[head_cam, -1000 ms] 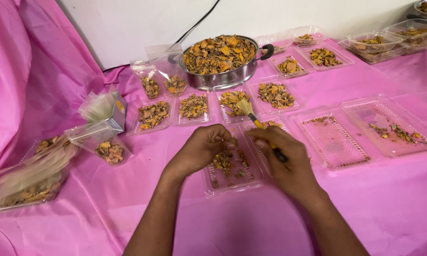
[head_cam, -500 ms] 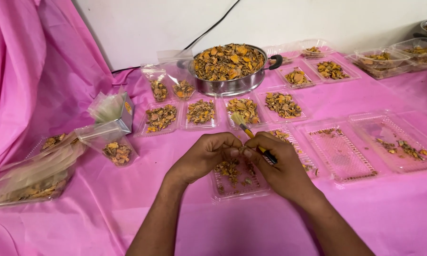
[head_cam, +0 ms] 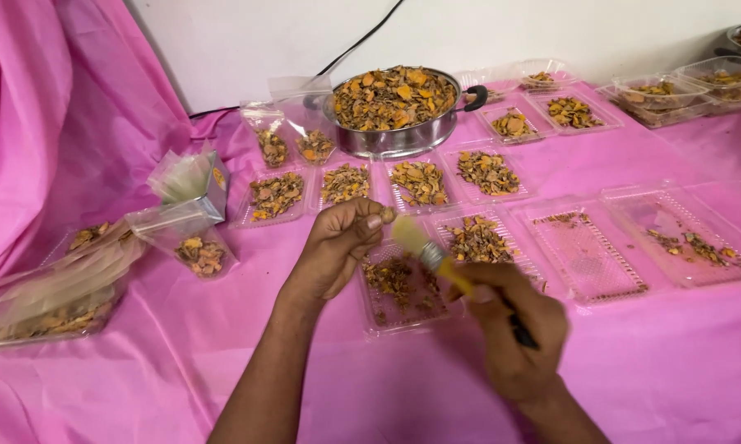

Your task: Cleaning and sorting dried tea leaves in plastic containers using a small brush.

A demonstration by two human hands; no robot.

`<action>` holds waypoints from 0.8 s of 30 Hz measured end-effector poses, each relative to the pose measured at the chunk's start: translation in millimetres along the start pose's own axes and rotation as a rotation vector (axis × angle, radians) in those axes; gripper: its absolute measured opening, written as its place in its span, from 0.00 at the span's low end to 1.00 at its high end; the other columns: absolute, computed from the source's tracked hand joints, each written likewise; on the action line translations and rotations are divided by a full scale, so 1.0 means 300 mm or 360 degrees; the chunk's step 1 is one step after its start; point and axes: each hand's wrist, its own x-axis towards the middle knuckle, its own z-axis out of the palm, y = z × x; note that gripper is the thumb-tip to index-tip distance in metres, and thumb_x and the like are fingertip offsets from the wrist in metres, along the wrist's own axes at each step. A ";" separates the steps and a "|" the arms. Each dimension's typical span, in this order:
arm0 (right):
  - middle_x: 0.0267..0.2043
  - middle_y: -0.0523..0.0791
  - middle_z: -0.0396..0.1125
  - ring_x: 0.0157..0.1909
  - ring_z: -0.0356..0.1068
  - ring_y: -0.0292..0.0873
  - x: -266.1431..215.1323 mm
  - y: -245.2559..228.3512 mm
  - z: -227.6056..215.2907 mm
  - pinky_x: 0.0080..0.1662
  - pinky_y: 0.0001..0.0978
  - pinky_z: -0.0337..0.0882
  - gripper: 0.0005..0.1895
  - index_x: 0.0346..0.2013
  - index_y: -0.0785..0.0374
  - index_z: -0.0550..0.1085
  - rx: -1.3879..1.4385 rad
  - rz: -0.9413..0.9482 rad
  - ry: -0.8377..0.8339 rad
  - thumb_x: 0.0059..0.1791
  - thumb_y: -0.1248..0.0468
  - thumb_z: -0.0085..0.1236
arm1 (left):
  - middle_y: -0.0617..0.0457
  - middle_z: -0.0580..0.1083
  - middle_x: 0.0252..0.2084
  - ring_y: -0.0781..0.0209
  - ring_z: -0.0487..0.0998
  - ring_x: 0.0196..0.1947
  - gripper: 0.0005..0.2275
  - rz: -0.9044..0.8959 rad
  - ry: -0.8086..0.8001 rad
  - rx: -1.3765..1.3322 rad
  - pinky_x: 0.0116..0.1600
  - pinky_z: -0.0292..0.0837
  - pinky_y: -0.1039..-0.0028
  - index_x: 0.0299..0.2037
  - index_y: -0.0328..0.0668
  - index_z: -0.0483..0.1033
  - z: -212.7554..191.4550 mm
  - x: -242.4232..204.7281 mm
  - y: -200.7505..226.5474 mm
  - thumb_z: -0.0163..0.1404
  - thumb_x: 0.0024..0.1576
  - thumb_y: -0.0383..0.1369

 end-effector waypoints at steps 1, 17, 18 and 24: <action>0.33 0.51 0.74 0.30 0.74 0.41 -0.001 -0.004 0.000 0.32 0.26 0.72 0.11 0.45 0.72 0.73 0.0004 0.0000 -0.0004 0.54 0.69 0.45 | 0.60 0.67 0.27 0.72 0.59 0.26 0.06 0.0002 0.0006 0.0002 0.33 0.53 0.84 0.42 0.34 0.78 0.002 -0.005 0.003 0.55 0.61 0.30; 0.36 0.46 0.76 0.29 0.73 0.35 0.023 0.036 -0.048 0.32 0.22 0.69 0.13 0.45 0.67 0.77 -0.0221 0.0104 -0.0273 0.52 0.71 0.44 | 0.54 0.78 0.40 0.67 0.76 0.40 0.06 -0.0066 0.0057 0.0326 0.50 0.71 0.76 0.43 0.39 0.79 0.022 -0.004 0.022 0.54 0.61 0.31; 0.40 0.48 0.79 0.31 0.77 0.35 0.032 0.023 -0.052 0.33 0.20 0.70 0.13 0.46 0.67 0.77 -0.0246 0.0156 -0.0162 0.53 0.70 0.44 | 0.53 0.78 0.41 0.65 0.78 0.44 0.05 -0.0079 0.0051 0.0368 0.55 0.73 0.74 0.42 0.40 0.79 0.024 -0.003 0.027 0.53 0.61 0.32; 0.33 0.41 0.76 0.31 0.76 0.35 0.016 0.063 -0.060 0.37 0.23 0.72 0.14 0.41 0.63 0.78 -0.0309 0.0123 -0.0400 0.50 0.71 0.44 | 0.63 0.70 0.29 0.75 0.62 0.26 0.02 -0.0146 0.0041 0.0470 0.33 0.57 0.83 0.41 0.42 0.77 0.022 -0.001 0.016 0.51 0.63 0.28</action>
